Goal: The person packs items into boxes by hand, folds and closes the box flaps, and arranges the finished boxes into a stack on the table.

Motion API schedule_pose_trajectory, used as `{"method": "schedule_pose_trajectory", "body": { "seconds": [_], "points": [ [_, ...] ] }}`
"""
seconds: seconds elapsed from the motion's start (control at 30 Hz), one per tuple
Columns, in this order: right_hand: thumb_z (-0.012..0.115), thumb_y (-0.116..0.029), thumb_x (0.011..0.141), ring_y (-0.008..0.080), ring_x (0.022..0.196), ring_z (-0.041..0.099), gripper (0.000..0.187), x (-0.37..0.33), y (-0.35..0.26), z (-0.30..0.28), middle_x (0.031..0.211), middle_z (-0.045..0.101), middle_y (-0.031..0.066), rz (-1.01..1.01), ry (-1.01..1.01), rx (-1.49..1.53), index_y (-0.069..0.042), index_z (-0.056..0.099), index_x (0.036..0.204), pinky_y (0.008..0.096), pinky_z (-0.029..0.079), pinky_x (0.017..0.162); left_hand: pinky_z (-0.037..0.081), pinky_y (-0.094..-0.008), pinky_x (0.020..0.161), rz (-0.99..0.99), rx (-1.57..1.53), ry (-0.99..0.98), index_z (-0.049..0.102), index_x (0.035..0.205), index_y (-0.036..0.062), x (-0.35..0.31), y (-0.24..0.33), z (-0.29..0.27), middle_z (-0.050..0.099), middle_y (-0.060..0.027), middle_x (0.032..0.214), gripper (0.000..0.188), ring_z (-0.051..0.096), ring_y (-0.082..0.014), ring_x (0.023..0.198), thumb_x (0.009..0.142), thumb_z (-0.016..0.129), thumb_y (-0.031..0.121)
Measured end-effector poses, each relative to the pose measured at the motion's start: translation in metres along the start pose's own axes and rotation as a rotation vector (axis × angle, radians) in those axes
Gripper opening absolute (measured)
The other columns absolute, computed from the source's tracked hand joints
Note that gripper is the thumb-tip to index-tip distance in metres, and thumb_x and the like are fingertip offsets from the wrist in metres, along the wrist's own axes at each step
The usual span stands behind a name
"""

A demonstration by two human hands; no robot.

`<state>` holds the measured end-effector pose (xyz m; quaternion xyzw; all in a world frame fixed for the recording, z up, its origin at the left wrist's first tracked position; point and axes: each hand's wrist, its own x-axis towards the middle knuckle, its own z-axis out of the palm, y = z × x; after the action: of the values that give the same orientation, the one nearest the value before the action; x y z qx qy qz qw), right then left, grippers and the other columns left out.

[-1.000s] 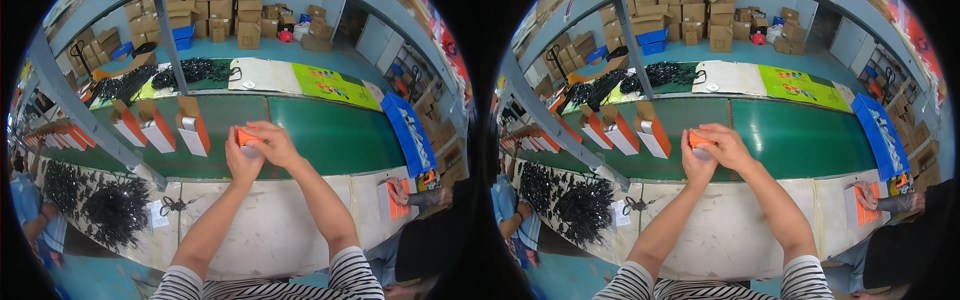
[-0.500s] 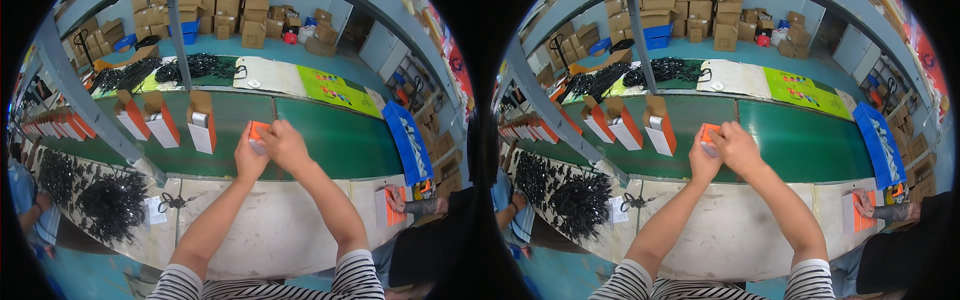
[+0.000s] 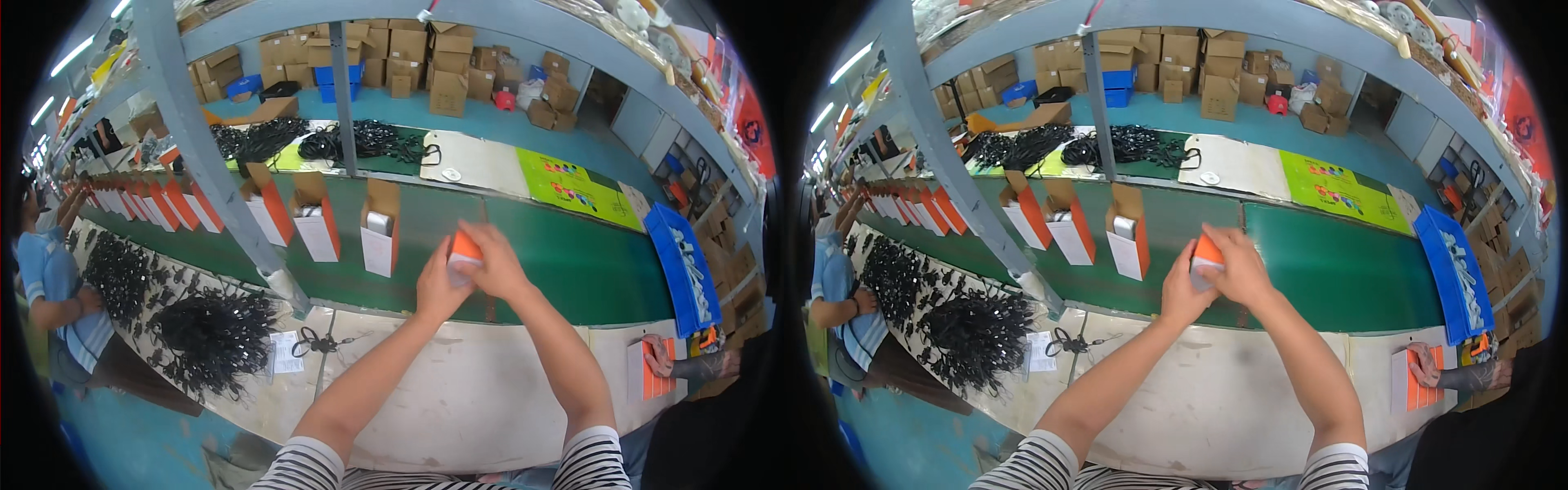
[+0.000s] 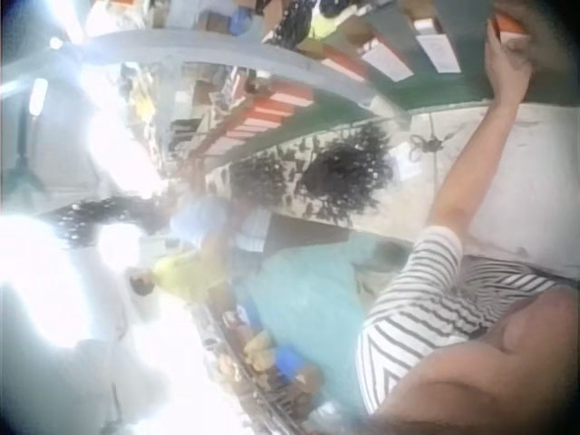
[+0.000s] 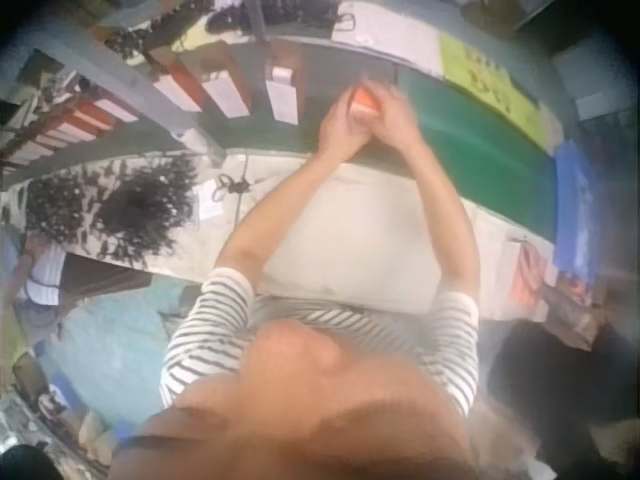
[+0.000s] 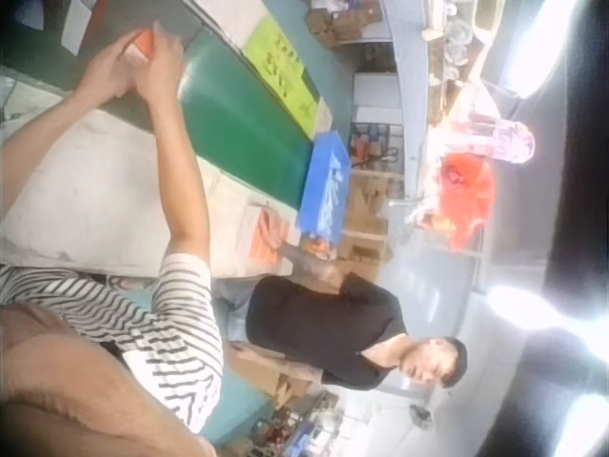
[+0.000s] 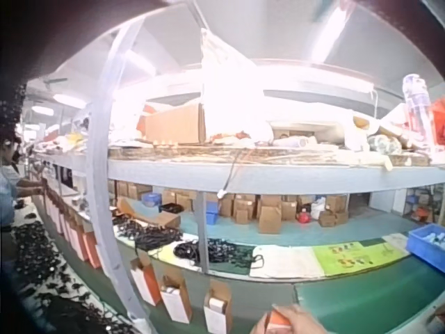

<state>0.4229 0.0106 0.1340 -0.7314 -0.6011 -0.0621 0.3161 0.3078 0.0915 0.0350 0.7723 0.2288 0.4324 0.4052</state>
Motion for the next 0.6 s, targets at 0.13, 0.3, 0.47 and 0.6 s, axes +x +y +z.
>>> {"method": "schedule_pose_trajectory", "body": {
  "seconds": [0.13, 0.3, 0.47, 0.6],
  "points": [
    [0.086, -0.015, 0.081, 0.0411, 0.125, 0.061, 0.072, 0.017, 0.038, -0.012, 0.133, 0.065, 0.0224, 0.056, -0.145, 0.108, -0.004, 0.059, 0.147, 0.0449, 0.05, 0.108, 0.049, -0.049, 0.107, 0.435, 0.119, 0.318, 0.045, 0.151, -0.001, -0.009, -0.014, -0.036, 0.058, -0.0213, 0.139, 0.105, 0.059, -0.0424, 0.126, 0.068, 0.098, 0.036],
    [0.084, -0.022, 0.087, 0.0407, 0.124, 0.062, 0.061, 0.044, 0.037, -0.015, 0.138, 0.065, 0.025, 0.042, -0.289, 0.194, -0.006, 0.064, 0.142, 0.0461, 0.051, 0.107, 0.039, -0.0521, 0.116, 0.206, 0.238, 0.524, 0.028, 0.159, -0.0046, 0.039, -0.034, -0.097, 0.045, -0.0267, 0.15, 0.124, 0.044, -0.0445, 0.14, 0.066, 0.1, 0.035],
    [0.08, -0.028, 0.091, 0.0375, 0.117, 0.069, 0.056, 0.074, -0.014, 0.001, 0.136, 0.069, 0.0218, 0.187, -0.24, 0.035, -0.006, 0.067, 0.14, 0.0443, 0.055, 0.102, 0.045, -0.0494, 0.112, -0.018, 0.066, 0.251, 0.028, 0.161, 0.0011, 0.063, -0.054, -0.108, 0.049, -0.0243, 0.153, 0.122, 0.052, -0.0407, 0.136, 0.066, 0.1, 0.028],
    [0.081, -0.026, 0.091, 0.0314, 0.099, 0.076, 0.059, 0.083, -0.027, 0.073, 0.118, 0.076, 0.0236, 0.096, 0.04, 0.337, 0.0, 0.064, 0.141, 0.0438, 0.06, 0.088, 0.052, -0.0448, 0.104, 0.101, -0.054, 0.313, 0.054, 0.143, 0.0046, 0.062, -0.062, -0.101, 0.061, -0.0174, 0.137, 0.089, 0.062, -0.0357, 0.124, 0.066, 0.097, 0.019]
  ]
}}
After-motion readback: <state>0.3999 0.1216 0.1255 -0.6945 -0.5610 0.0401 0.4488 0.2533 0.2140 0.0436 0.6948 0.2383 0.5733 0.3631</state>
